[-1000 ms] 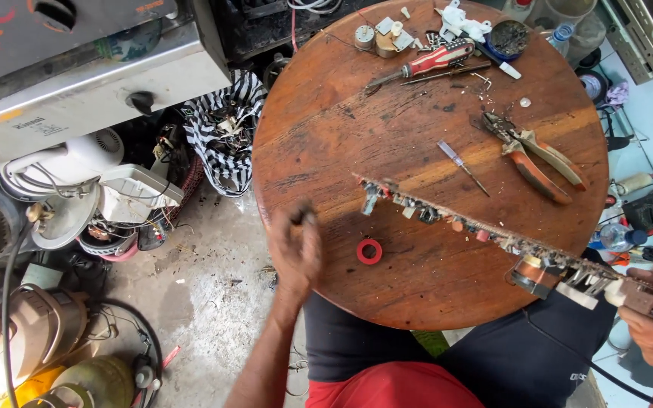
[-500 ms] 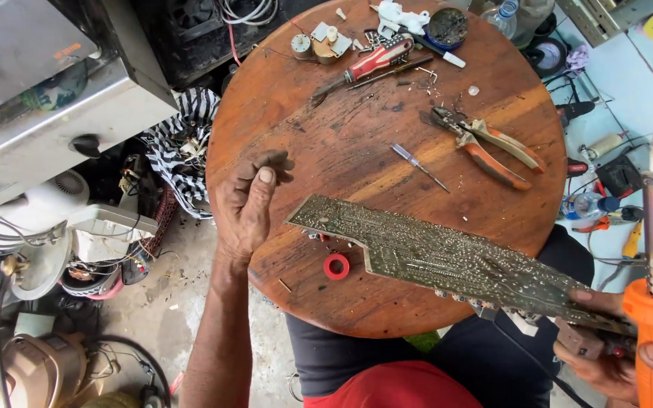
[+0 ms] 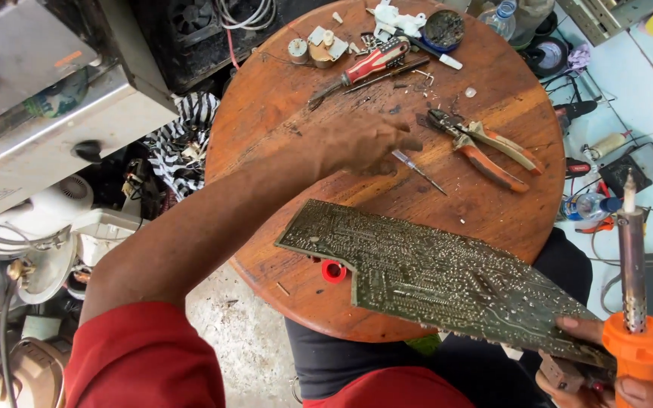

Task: The person uses a soldering iron to work on a green circuit board placed on a round wooden table. They hold the board with one hand and apply the soldering iron to various points on the board's surface, occasionally flipping the board to access different sides.

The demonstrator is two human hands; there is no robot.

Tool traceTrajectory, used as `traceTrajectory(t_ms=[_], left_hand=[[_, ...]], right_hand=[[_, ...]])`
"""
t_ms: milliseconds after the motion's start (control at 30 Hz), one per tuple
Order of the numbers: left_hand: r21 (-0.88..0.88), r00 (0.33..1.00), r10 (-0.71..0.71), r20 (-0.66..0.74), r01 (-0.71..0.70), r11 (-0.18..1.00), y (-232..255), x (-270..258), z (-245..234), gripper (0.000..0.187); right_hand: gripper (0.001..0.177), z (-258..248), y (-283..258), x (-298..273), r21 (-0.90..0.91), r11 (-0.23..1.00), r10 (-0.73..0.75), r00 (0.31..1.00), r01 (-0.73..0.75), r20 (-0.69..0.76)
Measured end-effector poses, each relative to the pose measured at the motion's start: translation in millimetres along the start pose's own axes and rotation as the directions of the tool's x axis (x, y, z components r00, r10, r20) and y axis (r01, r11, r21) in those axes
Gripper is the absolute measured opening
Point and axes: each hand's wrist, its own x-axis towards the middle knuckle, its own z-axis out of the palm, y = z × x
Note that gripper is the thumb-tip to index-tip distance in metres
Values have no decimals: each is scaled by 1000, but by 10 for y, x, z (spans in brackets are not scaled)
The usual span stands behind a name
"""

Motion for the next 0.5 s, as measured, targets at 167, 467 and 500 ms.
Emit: traceTrajectory(t_ms=[167,467,500], left_hand=[[28,967,140,-214,-138,990,-424,347,504,14],[-521,889,-456,38,407,750,-117,-526,-153,16],[-472,850,-527,-10,461,752,-94,-737,-259,17]], right_hand=[[29,-134,-37,365,135,963,228,973,-232,39],[49,-929,-170,449,96,921,363,921,-378,143],[62,-1184,-222,553,203,719,641,747,-665,179]])
